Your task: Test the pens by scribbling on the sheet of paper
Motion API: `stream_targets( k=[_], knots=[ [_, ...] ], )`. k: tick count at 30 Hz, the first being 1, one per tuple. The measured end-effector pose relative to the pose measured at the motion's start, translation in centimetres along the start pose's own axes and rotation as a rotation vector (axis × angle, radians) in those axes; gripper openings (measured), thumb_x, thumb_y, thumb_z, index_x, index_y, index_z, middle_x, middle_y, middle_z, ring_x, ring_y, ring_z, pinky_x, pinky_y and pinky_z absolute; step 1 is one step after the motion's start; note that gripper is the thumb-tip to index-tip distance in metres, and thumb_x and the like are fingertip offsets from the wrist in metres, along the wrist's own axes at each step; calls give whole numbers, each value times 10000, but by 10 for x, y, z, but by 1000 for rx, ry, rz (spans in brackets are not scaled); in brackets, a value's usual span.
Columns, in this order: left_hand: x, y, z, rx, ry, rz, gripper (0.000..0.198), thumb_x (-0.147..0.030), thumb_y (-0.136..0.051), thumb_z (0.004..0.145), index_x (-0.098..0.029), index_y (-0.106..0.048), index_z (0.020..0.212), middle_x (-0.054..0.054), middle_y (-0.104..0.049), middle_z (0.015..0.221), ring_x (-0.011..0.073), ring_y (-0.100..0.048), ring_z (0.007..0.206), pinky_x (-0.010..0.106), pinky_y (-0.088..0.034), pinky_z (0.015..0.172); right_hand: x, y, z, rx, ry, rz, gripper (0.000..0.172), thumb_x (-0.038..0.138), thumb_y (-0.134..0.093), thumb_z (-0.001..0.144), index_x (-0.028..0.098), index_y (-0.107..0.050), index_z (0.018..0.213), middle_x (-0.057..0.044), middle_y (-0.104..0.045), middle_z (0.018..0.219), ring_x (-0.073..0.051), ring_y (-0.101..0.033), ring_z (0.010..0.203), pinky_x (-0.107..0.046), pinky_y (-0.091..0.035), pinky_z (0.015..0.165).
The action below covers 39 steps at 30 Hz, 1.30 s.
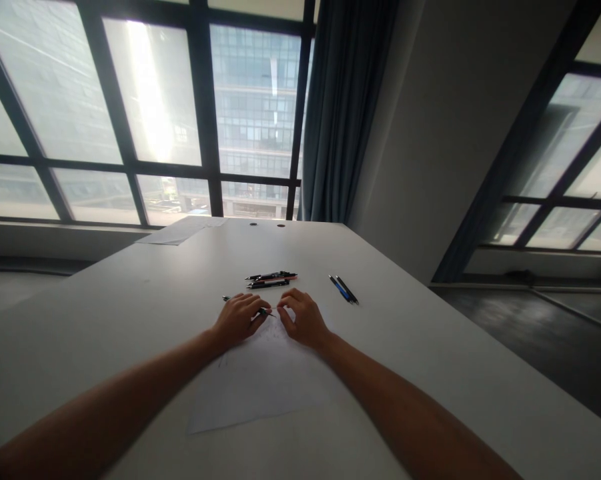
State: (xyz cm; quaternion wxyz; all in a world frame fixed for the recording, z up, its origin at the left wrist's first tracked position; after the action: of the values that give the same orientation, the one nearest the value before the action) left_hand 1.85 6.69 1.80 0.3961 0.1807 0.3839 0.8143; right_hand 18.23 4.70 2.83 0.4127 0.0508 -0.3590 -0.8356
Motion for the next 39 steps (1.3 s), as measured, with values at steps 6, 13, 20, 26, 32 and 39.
stream_targets(
  k=[6, 13, 20, 26, 32, 39],
  knots=[
    [3, -4, 1, 120, 68, -8, 264, -414, -534, 886, -195, -677, 920, 57, -688, 839, 197, -624, 802, 335, -438, 757, -38, 7, -1, -37, -144, -256, 69, 186, -567, 810, 179, -629, 779, -86, -603, 982, -222, -547, 929, -377, -393, 825],
    [2, -6, 5, 277, 6, -65, 300, -457, -550, 866, -220, -733, 895, 46, -689, 782, 182, -624, 759, 308, -435, 727, -48, -1, -2, 59, -172, -366, 48, 172, -623, 781, 169, -658, 749, -81, -606, 992, -229, -530, 944, -392, -360, 831],
    [4, -7, 3, 254, 13, -81, 294, -448, -556, 857, -216, -735, 884, 45, -690, 771, 182, -630, 758, 307, -441, 721, -48, -6, 1, 78, -187, -368, 83, 206, -641, 796, 175, -655, 721, -83, -614, 953, -230, -527, 922, -384, -358, 799],
    [3, -5, 3, 237, 16, -64, 295, -461, -558, 855, -221, -729, 862, 44, -690, 769, 191, -626, 767, 323, -434, 728, -45, -2, 2, -4, -163, -351, 101, 193, -572, 833, 178, -634, 755, -74, -631, 904, -213, -534, 876, -370, -354, 781],
    [-1, 6, 4, 162, 41, -14, 347, -470, -533, 862, -195, -680, 1013, 71, -686, 856, 216, -612, 821, 364, -434, 767, -16, 6, -2, -34, -54, -184, 183, 231, -434, 926, 183, -609, 900, -70, -633, 931, -204, -548, 897, -366, -360, 796],
    [-5, 8, 4, 108, 3, -17, 295, -317, -437, 917, -185, -648, 1076, 77, -678, 913, 202, -595, 828, 356, -426, 766, 13, -3, -3, 75, 71, -60, 141, 274, -516, 910, 187, -622, 876, -65, -647, 911, -193, -553, 864, -364, -374, 783]
  ],
)
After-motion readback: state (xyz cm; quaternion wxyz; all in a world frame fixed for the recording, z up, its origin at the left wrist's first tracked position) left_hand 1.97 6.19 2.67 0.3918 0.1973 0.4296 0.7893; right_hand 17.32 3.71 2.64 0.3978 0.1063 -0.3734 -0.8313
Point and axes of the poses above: each hand's wrist, its own z-axis towards the middle knuckle, its own y-axis out of the back of the hand, x = y × z, the point moved 4 cm from there along z, towards the middle knuckle
